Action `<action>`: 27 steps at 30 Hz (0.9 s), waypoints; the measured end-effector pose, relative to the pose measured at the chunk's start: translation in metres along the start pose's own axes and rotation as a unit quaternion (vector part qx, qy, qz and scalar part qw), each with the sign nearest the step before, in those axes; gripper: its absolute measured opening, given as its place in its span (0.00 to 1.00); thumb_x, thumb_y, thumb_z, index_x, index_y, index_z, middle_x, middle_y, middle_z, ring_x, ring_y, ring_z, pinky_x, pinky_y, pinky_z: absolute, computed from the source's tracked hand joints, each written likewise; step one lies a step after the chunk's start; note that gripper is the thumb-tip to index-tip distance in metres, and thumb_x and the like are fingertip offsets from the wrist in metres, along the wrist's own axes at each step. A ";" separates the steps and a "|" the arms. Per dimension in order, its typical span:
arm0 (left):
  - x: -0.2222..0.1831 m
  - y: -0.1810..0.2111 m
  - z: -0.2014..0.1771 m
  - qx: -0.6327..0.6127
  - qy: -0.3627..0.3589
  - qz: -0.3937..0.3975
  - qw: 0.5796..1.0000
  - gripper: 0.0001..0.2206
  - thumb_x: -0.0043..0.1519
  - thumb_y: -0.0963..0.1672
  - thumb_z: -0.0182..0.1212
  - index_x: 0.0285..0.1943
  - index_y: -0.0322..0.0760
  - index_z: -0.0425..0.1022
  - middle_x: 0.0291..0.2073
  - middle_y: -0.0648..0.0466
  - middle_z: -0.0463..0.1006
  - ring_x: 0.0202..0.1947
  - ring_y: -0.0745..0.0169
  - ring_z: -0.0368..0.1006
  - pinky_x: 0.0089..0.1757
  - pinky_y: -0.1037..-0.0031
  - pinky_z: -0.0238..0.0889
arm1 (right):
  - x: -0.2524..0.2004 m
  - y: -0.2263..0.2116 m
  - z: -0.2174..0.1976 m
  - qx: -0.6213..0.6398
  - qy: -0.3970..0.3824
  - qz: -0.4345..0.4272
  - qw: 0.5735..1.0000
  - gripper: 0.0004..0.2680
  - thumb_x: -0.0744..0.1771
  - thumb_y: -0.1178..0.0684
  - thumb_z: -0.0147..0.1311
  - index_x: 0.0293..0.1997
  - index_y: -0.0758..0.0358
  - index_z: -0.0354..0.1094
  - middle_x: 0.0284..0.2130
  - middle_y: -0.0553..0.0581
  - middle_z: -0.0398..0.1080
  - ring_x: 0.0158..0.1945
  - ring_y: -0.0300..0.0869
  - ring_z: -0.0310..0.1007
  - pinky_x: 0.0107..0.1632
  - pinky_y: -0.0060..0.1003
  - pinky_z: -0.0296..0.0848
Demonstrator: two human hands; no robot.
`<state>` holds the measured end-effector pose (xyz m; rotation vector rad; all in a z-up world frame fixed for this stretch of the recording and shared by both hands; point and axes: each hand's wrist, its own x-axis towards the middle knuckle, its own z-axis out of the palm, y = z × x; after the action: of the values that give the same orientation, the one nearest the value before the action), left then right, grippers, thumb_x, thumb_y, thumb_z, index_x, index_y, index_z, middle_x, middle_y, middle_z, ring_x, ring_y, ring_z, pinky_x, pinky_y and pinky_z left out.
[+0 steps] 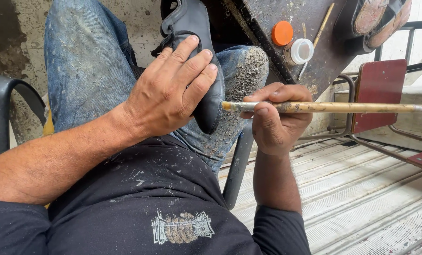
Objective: Applying adhesive to the sole and edges of a shoe using a brush for repair
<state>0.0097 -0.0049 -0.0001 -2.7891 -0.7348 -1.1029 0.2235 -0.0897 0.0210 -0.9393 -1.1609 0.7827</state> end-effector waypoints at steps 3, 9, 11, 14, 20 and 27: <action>-0.001 0.001 -0.001 -0.019 0.004 0.013 1.000 0.10 0.71 0.39 0.45 0.58 0.32 0.70 0.58 0.39 0.76 0.60 0.31 0.73 0.48 0.48 0.75 | 0.004 0.004 0.000 0.004 -0.005 0.003 1.000 0.09 0.68 0.56 0.59 0.45 0.60 0.59 0.32 0.69 0.70 0.26 0.44 0.68 0.28 0.32 0.76; -0.005 0.000 0.000 -0.072 0.018 0.038 0.997 0.10 0.72 0.39 0.44 0.59 0.30 0.66 0.57 0.36 0.75 0.60 0.25 0.73 0.48 0.44 0.73 | 0.014 0.011 -0.002 0.010 -0.014 0.010 1.000 0.08 0.68 0.56 0.58 0.45 0.61 0.59 0.32 0.70 0.70 0.24 0.46 0.69 0.27 0.33 0.75; -0.006 -0.001 0.001 -0.084 0.020 0.049 0.995 0.10 0.71 0.39 0.44 0.58 0.30 0.66 0.58 0.35 0.74 0.60 0.25 0.72 0.48 0.43 0.73 | 0.019 0.011 -0.002 -0.002 -0.016 0.015 1.000 0.08 0.69 0.57 0.58 0.44 0.61 0.59 0.32 0.69 0.70 0.23 0.47 0.69 0.26 0.32 0.74; -0.009 -0.002 0.002 -0.106 0.023 0.064 0.992 0.10 0.72 0.39 0.43 0.58 0.29 0.66 0.58 0.34 0.74 0.61 0.23 0.72 0.48 0.42 0.73 | 0.025 0.018 -0.005 -0.011 -0.015 0.025 1.000 0.07 0.69 0.59 0.57 0.44 0.62 0.59 0.31 0.68 0.70 0.26 0.47 0.71 0.26 0.33 0.75; -0.012 -0.004 0.003 -0.142 0.020 0.078 0.987 0.10 0.71 0.39 0.41 0.57 0.28 0.67 0.57 0.34 0.73 0.61 0.21 0.71 0.48 0.40 0.73 | 0.033 0.028 -0.007 -0.047 -0.013 0.021 0.999 0.07 0.69 0.61 0.58 0.44 0.62 0.60 0.33 0.67 0.71 0.26 0.47 0.73 0.30 0.32 0.76; -0.015 -0.006 0.006 -0.132 0.007 0.057 0.990 0.11 0.71 0.39 0.44 0.60 0.29 0.66 0.58 0.36 0.73 0.61 0.25 0.73 0.46 0.42 0.75 | 0.021 0.030 -0.013 0.089 -0.104 -0.001 0.991 0.07 0.69 0.61 0.57 0.47 0.61 0.60 0.40 0.69 0.70 0.37 0.47 0.75 0.39 0.35 0.83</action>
<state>0.0015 -0.0039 -0.0150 -2.9881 -0.4501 -1.2817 0.2402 -0.0614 -0.0001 -0.7208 -1.2482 0.9843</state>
